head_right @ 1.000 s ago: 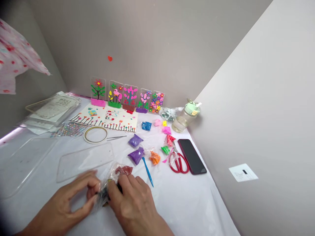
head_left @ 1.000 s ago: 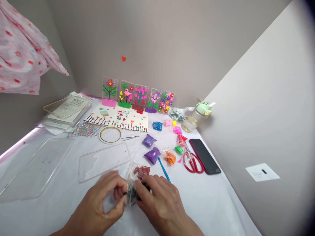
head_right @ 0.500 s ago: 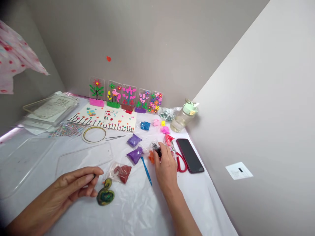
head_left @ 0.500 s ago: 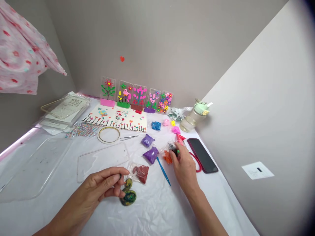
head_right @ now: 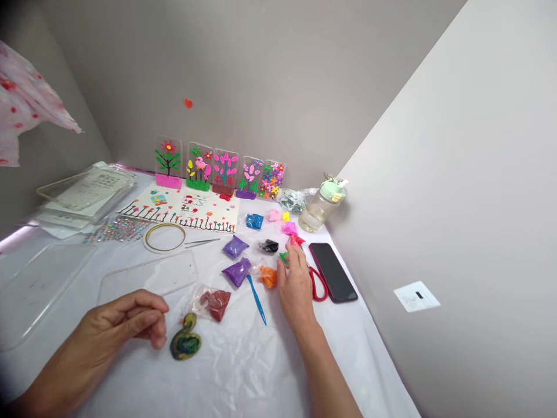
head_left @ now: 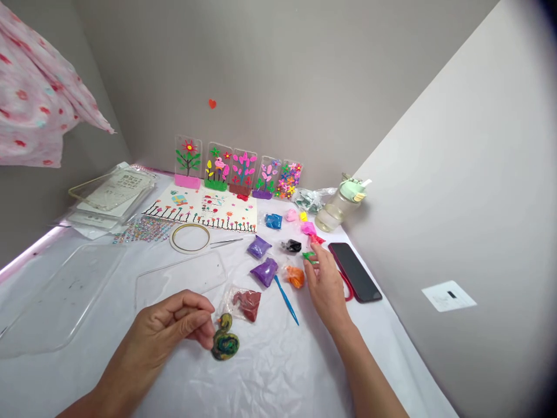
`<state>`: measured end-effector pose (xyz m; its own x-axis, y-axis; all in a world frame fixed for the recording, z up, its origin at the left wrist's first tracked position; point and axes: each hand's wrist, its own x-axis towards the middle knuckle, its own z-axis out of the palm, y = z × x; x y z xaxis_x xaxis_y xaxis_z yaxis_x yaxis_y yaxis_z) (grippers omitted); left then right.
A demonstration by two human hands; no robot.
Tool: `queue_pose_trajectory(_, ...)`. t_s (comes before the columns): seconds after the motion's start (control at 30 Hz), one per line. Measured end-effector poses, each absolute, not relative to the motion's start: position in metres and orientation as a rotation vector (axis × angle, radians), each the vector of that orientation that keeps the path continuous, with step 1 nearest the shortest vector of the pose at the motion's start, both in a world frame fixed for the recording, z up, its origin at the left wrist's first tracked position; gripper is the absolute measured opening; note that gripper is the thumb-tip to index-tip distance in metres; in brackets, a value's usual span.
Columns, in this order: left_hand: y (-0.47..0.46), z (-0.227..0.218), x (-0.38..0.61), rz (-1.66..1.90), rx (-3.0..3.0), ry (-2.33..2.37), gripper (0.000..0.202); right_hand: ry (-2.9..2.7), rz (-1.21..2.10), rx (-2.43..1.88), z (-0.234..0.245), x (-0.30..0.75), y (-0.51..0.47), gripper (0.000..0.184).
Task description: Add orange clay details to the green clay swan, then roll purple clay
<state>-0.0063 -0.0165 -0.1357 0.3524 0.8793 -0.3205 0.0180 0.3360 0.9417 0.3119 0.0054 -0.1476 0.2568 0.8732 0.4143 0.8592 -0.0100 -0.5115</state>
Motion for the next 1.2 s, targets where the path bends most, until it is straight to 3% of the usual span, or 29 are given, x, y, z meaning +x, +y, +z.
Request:
queue_pose_trajectory(0.13,-0.018,-0.134,-0.008,0.657,1.192,1.174,0.04,-1.621,-0.096,-1.687,-0.134,0.291,-0.009,0.033)
queue_pose_trajectory(0.4,-0.016,-0.143,-0.006,0.653,1.323,1.209,0.04,-2.052,0.078,-1.287,-0.13,0.239,-0.036,0.028)
queue_pose_trajectory(0.73,-0.014,-0.145,-0.007,0.74,1.545,1.194,0.028,-2.121,0.254,-1.214,-0.128,0.223,-0.048,0.027)
queue_pose_trajectory(1.2,-0.017,-0.145,-0.002,0.837,1.691,1.105,0.019,-2.201,0.211,-1.219,-0.129,0.219,-0.05,0.021)
